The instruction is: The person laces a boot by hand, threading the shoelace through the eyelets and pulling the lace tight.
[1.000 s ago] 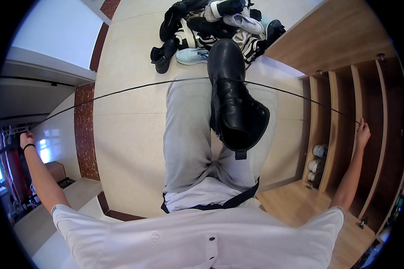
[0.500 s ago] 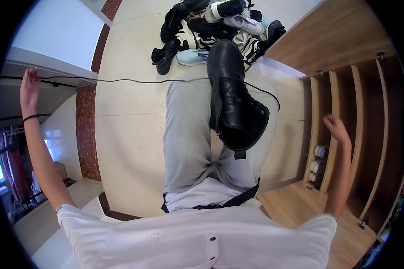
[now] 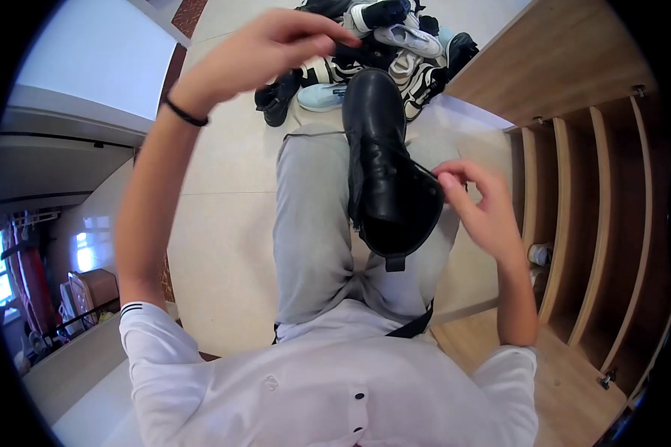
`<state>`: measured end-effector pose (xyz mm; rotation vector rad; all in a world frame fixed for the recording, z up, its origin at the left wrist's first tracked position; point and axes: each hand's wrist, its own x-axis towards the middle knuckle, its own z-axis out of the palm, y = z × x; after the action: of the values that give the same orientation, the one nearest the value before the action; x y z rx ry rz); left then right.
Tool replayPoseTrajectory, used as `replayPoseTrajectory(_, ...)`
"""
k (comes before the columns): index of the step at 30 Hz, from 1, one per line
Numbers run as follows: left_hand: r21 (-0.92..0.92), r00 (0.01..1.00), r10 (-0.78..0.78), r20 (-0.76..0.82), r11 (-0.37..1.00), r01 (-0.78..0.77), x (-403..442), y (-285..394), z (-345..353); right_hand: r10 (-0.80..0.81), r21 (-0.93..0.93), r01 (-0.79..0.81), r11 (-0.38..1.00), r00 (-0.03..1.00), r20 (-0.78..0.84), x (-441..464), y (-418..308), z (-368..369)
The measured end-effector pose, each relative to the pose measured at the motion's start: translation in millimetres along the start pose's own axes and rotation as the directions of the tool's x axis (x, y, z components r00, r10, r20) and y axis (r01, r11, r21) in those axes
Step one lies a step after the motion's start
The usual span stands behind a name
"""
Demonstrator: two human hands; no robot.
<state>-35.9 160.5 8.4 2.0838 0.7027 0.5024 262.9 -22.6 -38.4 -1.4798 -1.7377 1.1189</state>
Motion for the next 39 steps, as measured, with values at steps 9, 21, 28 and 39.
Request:
replayPoseTrajectory(9,0.2,0.957,0.217,0.192,0.946,-0.255,47.6,1.1,80.6,-0.099,-0.124,0.067,0.99,0.957,-0.272,-31.8,-38.1,41.1)
replayPoseTrajectory(21,0.455,0.901,0.29,0.324,0.787,-0.417,49.1,-3.7,100.4,-0.116,-0.036,0.111,0.993,0.926,-0.359,-33.5,-24.7,54.5)
replayPoseTrajectory(28,0.576,0.887,0.321,0.333,0.675,-0.46,53.3,4.9,108.1,-0.117,-0.034,0.113,0.993,0.922,-0.37,-35.0,-22.3,53.7)
replayPoseTrajectory(39,0.646,0.792,0.373,0.482,0.46,-0.61,56.6,4.9,113.3,-0.089,0.014,0.102,0.995,0.919,-0.384,-33.0,-22.9,56.8)
